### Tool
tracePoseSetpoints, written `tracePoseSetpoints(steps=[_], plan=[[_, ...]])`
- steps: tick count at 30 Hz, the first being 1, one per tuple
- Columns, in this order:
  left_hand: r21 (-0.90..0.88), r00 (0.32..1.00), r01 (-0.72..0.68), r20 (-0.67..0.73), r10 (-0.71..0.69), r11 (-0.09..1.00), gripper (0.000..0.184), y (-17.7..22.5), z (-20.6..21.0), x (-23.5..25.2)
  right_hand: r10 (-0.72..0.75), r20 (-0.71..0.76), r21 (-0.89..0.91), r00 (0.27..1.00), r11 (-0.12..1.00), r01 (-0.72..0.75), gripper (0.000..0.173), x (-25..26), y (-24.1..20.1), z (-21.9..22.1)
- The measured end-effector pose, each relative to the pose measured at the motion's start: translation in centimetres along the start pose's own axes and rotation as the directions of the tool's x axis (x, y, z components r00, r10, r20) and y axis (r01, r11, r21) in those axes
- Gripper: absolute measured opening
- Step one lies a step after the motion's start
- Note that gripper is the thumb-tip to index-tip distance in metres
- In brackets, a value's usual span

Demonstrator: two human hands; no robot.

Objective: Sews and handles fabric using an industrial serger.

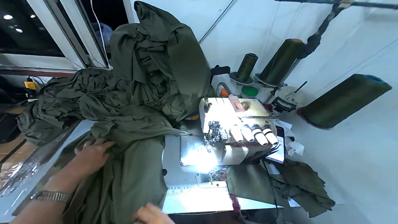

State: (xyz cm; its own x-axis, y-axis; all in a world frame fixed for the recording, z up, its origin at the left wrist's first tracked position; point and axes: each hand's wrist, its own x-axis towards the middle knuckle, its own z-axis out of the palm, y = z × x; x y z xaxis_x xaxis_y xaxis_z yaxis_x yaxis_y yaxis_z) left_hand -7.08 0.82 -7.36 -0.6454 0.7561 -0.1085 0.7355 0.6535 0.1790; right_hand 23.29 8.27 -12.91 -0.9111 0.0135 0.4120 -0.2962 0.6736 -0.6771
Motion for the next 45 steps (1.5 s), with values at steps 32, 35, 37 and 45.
tracePoseSetpoints(steps=[32, 35, 37, 45], plan=[[-0.169, 0.828, 0.154, 0.56, -0.033, 0.973, 0.071, 14.2, 20.7, -21.4, 0.667, 0.656, -0.334, 0.353, 0.676, -0.656, 0.035, -13.6, 7.8, -1.0], [-0.115, 0.821, 0.217, 0.558, -0.118, 0.969, 0.054, 13.8, 20.0, -20.8, 0.616, 0.676, -0.281, 0.404, 0.723, -0.631, 0.032, -13.4, 7.9, 0.2], [-0.093, 0.776, 0.212, 0.622, -0.11, 0.973, 0.041, 13.1, 20.2, -20.1, 0.588, 0.688, -0.255, 0.426, 0.745, -0.617, 0.031, -12.9, 7.8, 1.0], [-0.865, 0.977, 0.006, 0.111, 0.18, 0.501, 0.014, 10.2, 19.8, -20.7, 0.493, 0.513, 0.341, 0.702, 0.634, -0.694, 0.084, -11.4, 6.3, 1.6]])
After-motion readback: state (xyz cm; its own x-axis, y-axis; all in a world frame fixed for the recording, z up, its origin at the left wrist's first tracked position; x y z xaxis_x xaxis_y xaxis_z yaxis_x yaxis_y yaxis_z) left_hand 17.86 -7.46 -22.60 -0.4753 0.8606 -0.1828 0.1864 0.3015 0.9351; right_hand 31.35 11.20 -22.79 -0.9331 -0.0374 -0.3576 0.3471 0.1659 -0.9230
